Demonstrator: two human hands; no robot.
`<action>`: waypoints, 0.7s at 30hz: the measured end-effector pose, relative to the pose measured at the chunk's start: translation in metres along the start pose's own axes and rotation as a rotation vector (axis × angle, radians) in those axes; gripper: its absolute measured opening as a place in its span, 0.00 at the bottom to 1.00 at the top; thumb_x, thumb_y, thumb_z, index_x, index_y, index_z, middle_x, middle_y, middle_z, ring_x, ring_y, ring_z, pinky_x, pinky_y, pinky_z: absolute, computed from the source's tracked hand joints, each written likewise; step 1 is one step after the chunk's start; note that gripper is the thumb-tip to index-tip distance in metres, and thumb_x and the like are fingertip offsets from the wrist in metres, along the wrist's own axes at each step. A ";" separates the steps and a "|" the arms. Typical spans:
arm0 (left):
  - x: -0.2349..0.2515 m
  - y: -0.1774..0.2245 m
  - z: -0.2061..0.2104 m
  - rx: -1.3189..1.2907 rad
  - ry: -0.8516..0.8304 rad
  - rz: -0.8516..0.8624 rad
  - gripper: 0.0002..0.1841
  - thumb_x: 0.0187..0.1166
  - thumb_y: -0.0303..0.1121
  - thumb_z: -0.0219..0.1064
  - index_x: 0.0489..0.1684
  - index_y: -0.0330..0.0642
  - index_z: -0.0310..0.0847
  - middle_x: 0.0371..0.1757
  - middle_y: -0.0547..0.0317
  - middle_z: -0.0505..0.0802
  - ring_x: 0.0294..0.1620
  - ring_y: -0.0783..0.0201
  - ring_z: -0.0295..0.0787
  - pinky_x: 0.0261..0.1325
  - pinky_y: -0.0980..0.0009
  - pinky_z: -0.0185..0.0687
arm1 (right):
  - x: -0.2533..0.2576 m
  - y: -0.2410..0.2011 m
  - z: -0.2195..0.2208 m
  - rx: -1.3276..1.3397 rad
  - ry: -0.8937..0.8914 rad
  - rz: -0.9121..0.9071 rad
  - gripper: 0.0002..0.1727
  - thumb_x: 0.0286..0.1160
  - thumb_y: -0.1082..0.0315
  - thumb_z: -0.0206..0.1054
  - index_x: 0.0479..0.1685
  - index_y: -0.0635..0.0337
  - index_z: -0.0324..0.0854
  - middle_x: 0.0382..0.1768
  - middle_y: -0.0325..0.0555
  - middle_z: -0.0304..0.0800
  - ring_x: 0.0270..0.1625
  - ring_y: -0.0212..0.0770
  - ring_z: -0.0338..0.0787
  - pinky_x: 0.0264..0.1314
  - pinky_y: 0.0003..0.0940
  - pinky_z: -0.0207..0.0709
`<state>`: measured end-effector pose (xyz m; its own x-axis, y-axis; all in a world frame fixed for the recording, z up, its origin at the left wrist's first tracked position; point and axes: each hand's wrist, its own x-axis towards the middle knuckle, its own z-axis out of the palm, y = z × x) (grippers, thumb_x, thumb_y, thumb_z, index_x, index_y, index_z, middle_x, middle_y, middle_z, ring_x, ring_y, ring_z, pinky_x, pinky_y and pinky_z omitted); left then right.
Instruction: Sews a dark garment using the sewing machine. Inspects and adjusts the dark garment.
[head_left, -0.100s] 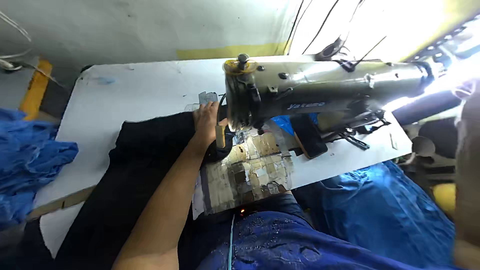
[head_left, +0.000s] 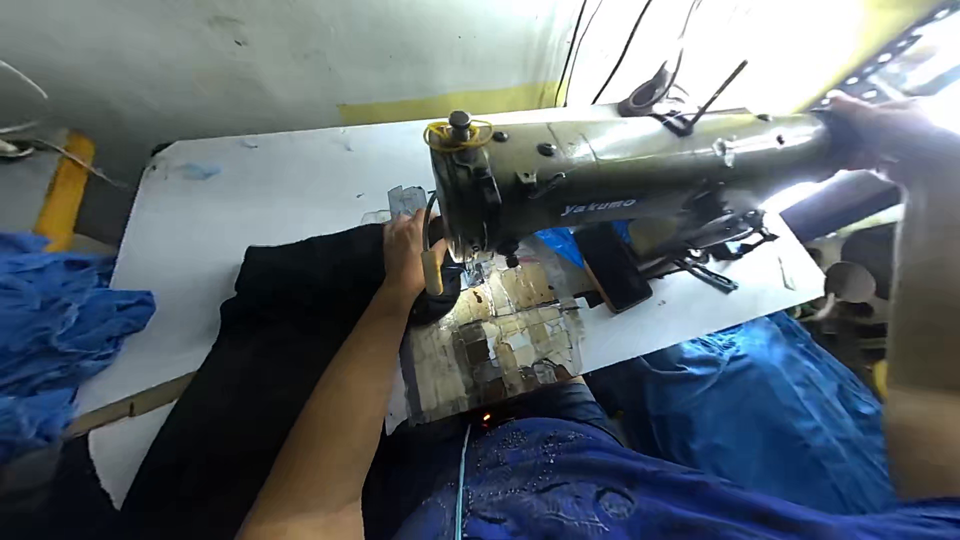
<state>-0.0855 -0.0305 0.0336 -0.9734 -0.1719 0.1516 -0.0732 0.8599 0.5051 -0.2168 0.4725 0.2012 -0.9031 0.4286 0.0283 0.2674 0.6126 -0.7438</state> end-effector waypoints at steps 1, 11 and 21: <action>-0.002 0.002 -0.003 -0.011 -0.014 -0.029 0.24 0.76 0.34 0.74 0.68 0.29 0.81 0.61 0.26 0.88 0.69 0.30 0.81 0.79 0.36 0.62 | 0.011 -0.002 0.014 -0.002 0.007 0.022 0.32 0.84 0.41 0.59 0.69 0.61 0.76 0.61 0.49 0.82 0.57 0.37 0.83 0.64 0.41 0.76; -0.003 0.004 -0.011 0.003 -0.028 -0.034 0.23 0.80 0.35 0.71 0.66 0.26 0.77 0.57 0.26 0.88 0.67 0.31 0.82 0.78 0.38 0.64 | -0.003 0.073 0.058 0.192 0.419 -0.233 0.32 0.92 0.48 0.48 0.77 0.68 0.73 0.74 0.53 0.82 0.78 0.33 0.79 0.84 0.28 0.68; -0.022 -0.110 -0.064 -0.023 0.272 -0.297 0.32 0.82 0.42 0.70 0.78 0.28 0.67 0.68 0.21 0.83 0.71 0.23 0.79 0.72 0.27 0.68 | -0.023 0.030 0.017 -0.114 0.020 -0.225 0.37 0.94 0.43 0.39 0.80 0.67 0.70 0.77 0.70 0.74 0.80 0.63 0.74 0.80 0.65 0.63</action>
<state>-0.0425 -0.1527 0.0293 -0.8173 -0.5350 0.2139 -0.3347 0.7431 0.5794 -0.1936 0.4696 0.1674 -0.9377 0.2853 0.1984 0.0978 0.7646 -0.6371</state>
